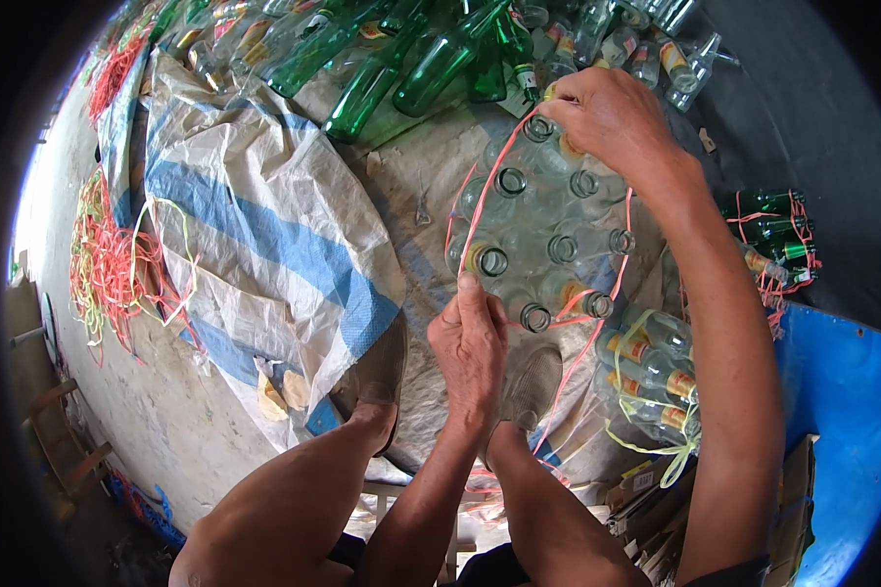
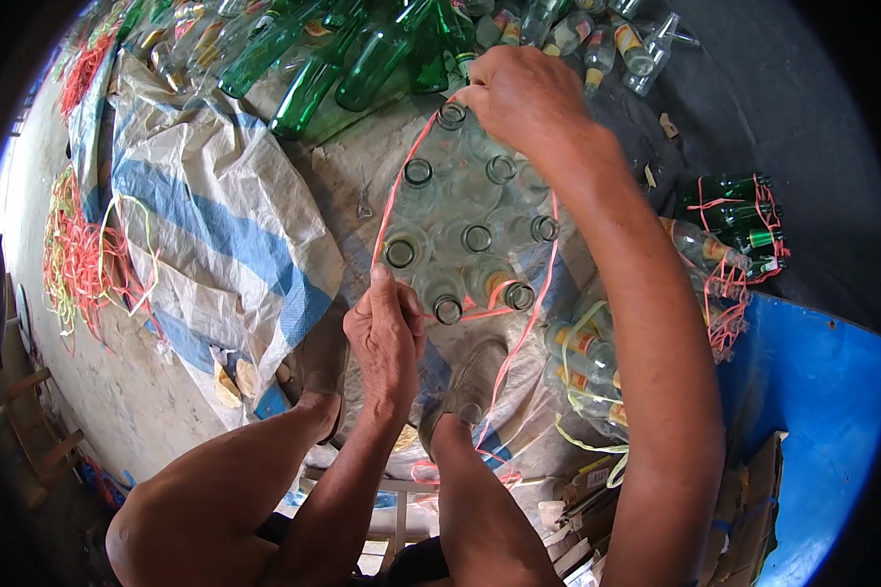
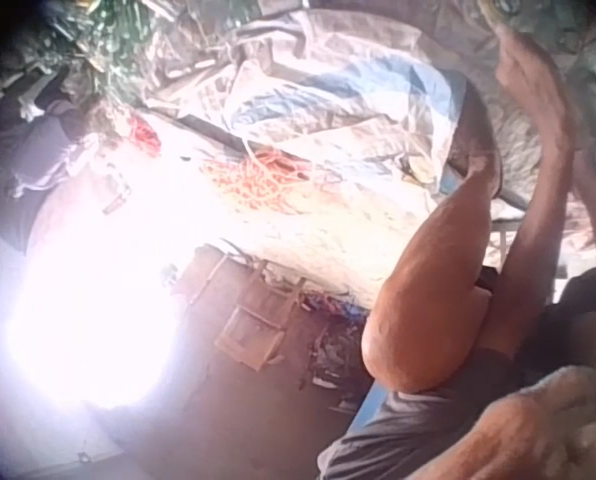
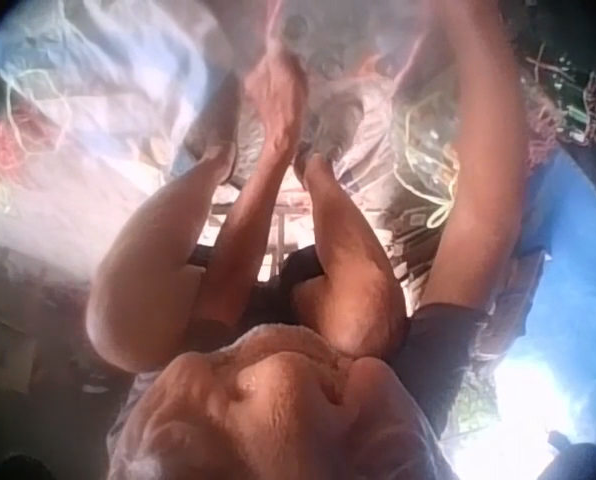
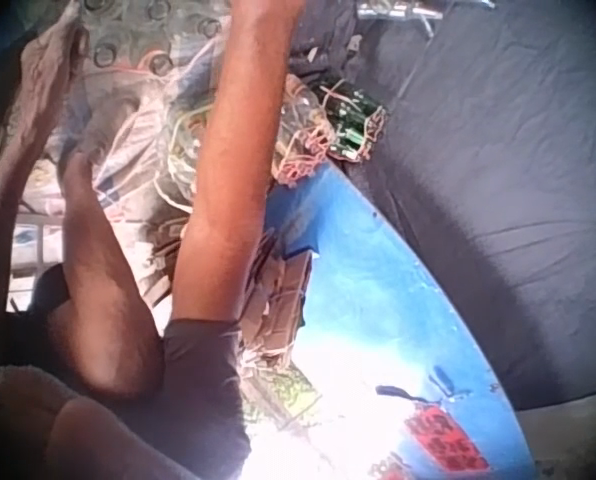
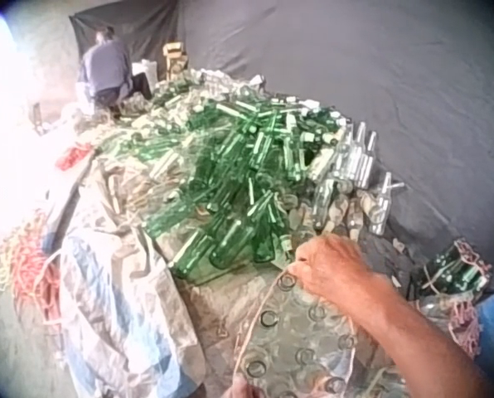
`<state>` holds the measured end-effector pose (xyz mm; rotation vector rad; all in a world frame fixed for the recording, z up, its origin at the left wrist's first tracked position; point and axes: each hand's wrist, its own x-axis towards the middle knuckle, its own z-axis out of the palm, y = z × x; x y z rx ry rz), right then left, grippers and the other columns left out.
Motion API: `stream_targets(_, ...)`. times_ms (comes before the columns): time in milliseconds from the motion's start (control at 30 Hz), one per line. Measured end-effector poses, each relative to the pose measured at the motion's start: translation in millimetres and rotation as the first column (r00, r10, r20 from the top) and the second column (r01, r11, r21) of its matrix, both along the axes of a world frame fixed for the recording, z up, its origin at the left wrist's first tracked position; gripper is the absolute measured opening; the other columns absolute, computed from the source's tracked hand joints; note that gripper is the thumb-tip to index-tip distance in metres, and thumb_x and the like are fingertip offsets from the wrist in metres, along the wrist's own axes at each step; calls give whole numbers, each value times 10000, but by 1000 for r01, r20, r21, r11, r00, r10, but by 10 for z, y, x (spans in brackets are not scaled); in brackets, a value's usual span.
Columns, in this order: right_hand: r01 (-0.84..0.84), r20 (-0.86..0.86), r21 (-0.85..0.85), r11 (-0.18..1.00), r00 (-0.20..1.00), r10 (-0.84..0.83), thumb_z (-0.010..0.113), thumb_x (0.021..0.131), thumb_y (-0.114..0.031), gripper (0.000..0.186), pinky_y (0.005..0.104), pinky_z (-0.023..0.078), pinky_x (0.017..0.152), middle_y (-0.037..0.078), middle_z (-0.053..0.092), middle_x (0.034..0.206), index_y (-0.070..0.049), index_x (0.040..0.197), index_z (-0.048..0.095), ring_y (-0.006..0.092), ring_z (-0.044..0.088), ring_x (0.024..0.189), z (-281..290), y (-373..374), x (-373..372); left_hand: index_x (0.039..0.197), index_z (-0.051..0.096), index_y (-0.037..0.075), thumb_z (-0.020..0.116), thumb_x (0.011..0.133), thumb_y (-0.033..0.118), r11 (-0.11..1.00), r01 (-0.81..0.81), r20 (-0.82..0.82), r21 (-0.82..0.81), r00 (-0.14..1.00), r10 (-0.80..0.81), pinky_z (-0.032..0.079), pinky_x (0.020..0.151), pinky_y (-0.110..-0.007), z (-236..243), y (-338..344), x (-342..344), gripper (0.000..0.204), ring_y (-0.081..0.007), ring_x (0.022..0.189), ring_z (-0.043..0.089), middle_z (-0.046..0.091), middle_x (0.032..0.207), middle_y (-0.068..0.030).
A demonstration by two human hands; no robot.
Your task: The person ties several glass bottles together using pink plastic string while seated on the floor.
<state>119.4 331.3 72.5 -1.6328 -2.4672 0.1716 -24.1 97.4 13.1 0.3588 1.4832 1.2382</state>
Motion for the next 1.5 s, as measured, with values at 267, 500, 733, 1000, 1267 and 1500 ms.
stream_targets(267, -17, -375, -220, 975, 924, -69, 768, 905, -275, 260, 356, 459, 601, 54, 609, 640, -18, 936, 792, 136, 550, 626, 117, -21, 412, 695, 550, 95, 505, 1123, 514, 1000, 12, 46, 15, 999, -13, 224, 404, -254, -90, 25, -36, 601, -67, 411, 343, 456, 539, 15)
stream_targets(500, 29, -450, -205, 978, 885, -120, 770, 924, -273, 273, 314, 415, 575, -7, 589, 640, -1, 933, 791, 76, 501, 624, -45, 35, 657, 708, 545, 96, 511, 1120, 517, 999, 28, 46, 34, 999, -29, 228, 410, -250, -102, 26, -20, 591, -65, 431, 338, 443, 562, 24)
stream_targets(733, 134, -393, -413, 901, 866, -309, 728, 990, -236, 236, 273, 409, 633, -38, 616, 775, -7, 978, 778, 59, 511, 720, -87, 15, 645, 695, 555, 94, 497, 1131, 502, 999, 40, 72, 4, 997, -40, 268, 429, -253, -53, 50, -77, 599, -66, 447, 368, 444, 551, 29)
stream_targets(1000, 193, -473, -537, 821, 737, -483, 702, 996, -230, 218, 265, 369, 599, -65, 563, 769, -32, 999, 793, 52, 471, 689, -383, -265, 830, 673, 547, 100, 472, 1142, 505, 997, 81, 66, -1, 995, -81, 290, 441, -253, -53, 61, -136, 623, -60, 446, 377, 435, 526, 39)
stream_targets(1267, 339, -672, -571, 748, 330, -663, 736, 1002, -250, 235, 258, 271, 545, -100, 484, 697, -43, 893, 752, 13, 381, 632, -438, -909, 958, 742, 553, 112, 509, 1117, 535, 995, 98, 137, 6, 986, -98, 269, 420, -262, -70, 26, -135, 567, -78, 445, 376, 435, 567, 28)
stream_targets(1500, 443, -729, -342, 829, 431, -531, 705, 1033, -233, 263, 251, 307, 560, -94, 464, 677, 11, 935, 706, 18, 378, 652, -560, -1428, 747, 796, 615, 80, 491, 1140, 470, 994, 96, 123, 59, 987, -102, 298, 429, -260, -112, 9, -136, 535, -80, 458, 396, 465, 595, 25)
